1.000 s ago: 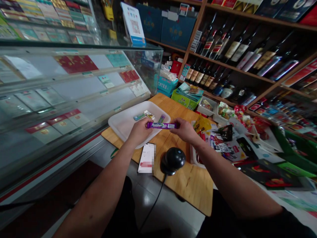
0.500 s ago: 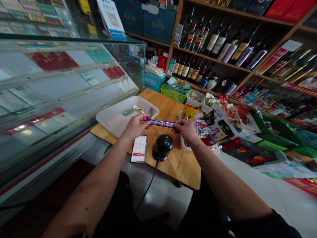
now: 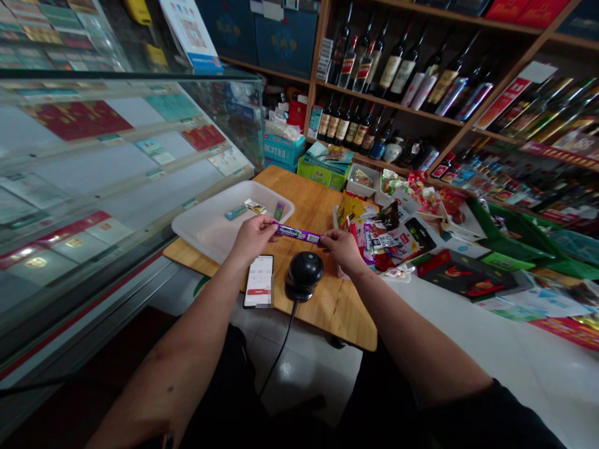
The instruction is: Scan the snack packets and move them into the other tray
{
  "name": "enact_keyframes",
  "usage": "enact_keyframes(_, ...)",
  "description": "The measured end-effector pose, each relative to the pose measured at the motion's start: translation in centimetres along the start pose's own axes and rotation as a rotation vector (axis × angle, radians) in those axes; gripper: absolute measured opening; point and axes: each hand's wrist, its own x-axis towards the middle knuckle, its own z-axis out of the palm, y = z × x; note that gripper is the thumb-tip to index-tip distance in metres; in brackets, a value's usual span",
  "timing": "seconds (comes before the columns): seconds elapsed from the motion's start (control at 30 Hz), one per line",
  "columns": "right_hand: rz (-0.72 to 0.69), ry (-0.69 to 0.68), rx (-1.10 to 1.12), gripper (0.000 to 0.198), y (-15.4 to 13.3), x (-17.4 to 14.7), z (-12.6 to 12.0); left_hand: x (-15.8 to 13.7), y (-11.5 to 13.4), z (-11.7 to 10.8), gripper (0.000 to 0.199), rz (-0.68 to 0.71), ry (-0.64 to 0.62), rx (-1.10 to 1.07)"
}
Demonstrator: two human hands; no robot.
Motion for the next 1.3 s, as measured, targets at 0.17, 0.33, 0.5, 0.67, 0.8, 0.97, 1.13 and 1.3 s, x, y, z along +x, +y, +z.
enact_keyframes(0.17, 0.017, 0.033, -0.036, 0.023, -0.4, -0.1, 0.2, 0.3, -0.7, -0.5, 0.024, 0.039, 0.021, 0.108)
enact_keyframes(0.33, 0.003, 0.056, -0.046, 0.022, -0.3, -0.3, 0.3, 0.5, -0.9, -1.0, 0.019, 0.120, 0.071, 0.373)
enact_keyframes(0.5, 0.017, -0.025, 0.025, 0.022, 0.6, -0.2, 0.7, 0.3, -0.2, -1.3, 0.021, 0.189, 0.114, 0.615)
enact_keyframes(0.67, 0.036, -0.019, -0.022, 0.021, 0.9, -0.1, 1.0, 0.3, -0.4, -1.4, 0.022, 0.192, 0.120, 0.648)
enact_keyframes(0.8, 0.070, 0.043, -0.160, 0.018, 1.1, 0.1, 0.9, 0.2, -0.7, -1.4, 0.020, 0.184, 0.116, 0.650)
enact_keyframes(0.97, 0.075, 0.002, -0.090, 0.020, 1.7, 0.1, 1.1, 0.0, -0.7, -1.4, 0.020, 0.166, 0.081, 0.678)
enact_keyframes(1.13, 0.069, -0.024, -0.028, 0.024, 2.0, -0.3, 1.2, 0.0, -0.8, -1.5, 0.021, 0.160, 0.059, 0.712)
enact_keyframes(1.3, -0.014, 0.097, -0.123, 0.021, 1.6, -0.4, 0.9, 0.0, -0.5, -1.4, 0.021, 0.236, 0.064, 0.714)
